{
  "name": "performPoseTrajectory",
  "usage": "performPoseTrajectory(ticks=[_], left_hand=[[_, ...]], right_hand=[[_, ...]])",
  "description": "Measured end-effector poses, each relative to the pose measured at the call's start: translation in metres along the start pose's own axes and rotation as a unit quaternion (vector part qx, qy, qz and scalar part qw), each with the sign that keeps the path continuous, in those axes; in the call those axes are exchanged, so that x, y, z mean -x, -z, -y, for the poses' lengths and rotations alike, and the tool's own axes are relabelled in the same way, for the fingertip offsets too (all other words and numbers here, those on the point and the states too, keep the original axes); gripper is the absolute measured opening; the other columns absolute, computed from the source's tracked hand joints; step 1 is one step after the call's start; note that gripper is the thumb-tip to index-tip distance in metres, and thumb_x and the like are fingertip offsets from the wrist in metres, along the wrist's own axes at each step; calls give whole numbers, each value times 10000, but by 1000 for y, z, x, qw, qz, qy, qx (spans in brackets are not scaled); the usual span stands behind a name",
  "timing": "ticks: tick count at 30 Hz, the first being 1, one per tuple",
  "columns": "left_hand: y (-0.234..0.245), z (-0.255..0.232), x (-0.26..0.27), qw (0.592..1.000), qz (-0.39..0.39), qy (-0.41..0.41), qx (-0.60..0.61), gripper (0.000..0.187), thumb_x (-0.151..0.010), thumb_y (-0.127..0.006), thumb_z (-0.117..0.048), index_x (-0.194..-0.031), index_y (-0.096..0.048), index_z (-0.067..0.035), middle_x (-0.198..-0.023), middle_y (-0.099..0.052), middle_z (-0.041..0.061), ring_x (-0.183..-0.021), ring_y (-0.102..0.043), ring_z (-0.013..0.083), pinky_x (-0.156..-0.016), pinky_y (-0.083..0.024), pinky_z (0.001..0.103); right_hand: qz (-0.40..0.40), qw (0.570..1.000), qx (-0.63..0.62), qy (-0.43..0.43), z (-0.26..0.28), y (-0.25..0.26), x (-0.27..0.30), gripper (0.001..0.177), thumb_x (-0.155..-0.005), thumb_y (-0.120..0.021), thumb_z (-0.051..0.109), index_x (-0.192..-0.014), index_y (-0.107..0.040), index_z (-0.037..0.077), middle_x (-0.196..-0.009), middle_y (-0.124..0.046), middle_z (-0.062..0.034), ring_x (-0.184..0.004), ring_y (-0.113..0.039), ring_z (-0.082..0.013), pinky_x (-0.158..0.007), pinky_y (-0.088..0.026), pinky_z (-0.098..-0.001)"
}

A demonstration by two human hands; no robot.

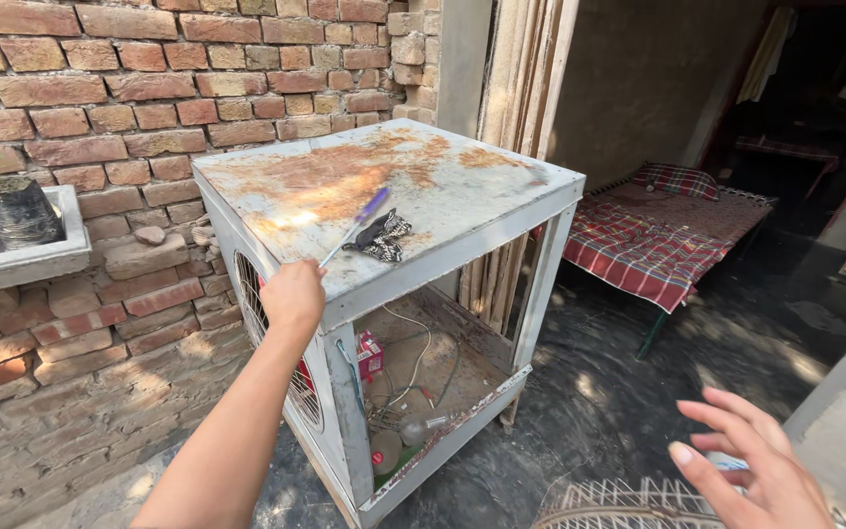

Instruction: The person unplugs an orange power cord from a wall socket, coils it, and then uses a screwdriver to loosen and remove the front wire cage of a standing electric fan. The person places the removed cage on a nearby metal cabinet.

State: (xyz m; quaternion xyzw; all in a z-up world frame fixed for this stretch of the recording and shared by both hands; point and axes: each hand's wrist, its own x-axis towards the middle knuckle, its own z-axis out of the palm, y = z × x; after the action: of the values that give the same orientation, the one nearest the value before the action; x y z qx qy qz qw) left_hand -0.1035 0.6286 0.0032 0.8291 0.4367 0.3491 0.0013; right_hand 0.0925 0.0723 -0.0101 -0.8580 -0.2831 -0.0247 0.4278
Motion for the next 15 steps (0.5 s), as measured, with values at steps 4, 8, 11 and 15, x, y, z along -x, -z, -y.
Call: performPoseTrajectory(ticks=[4,8,11,15], left_hand=[[-56,39,-44,997,11,45,-59,195,-895,-606,-91,-943,-793,-60,-969,-767,176,-895,-759,346,-738,-608,457],[-94,50,-70,996,45,69,-44,218,-906,-579,-78,-947,-790,-45,-1035,-763,177,-951,-752,346,-777,-603,460],[-102,46,-75,993,81,69,-44,230,-925,-572,-78,-1014,-781,-43,-1162,-742,175,-1001,-750,332,-785,-608,454],[-93,35,-73,992,78,77,-58,268,-900,-582,-90,-1085,-770,-48,-1473,-552,122,-1072,-719,313,-980,-473,557]], right_hand=[[-33,999,10,-20,-36,-7,-7,555,-812,-802,277,-1341,-712,134,-1628,-420,-121,-1240,-670,-325,-917,-602,-498],[-40,998,40,-20,-48,-5,-10,564,-794,-803,305,-1331,-723,154,-1631,-437,-106,-1233,-689,-318,-892,-636,-488],[-46,996,71,-30,-46,-6,-6,548,-805,-797,330,-1325,-730,170,-1629,-450,-94,-1232,-697,-303,-914,-629,-485],[-51,992,106,-40,-41,-7,2,546,-800,-795,331,-1325,-728,196,-1631,-453,-81,-1248,-692,-283,-945,-623,-477]])
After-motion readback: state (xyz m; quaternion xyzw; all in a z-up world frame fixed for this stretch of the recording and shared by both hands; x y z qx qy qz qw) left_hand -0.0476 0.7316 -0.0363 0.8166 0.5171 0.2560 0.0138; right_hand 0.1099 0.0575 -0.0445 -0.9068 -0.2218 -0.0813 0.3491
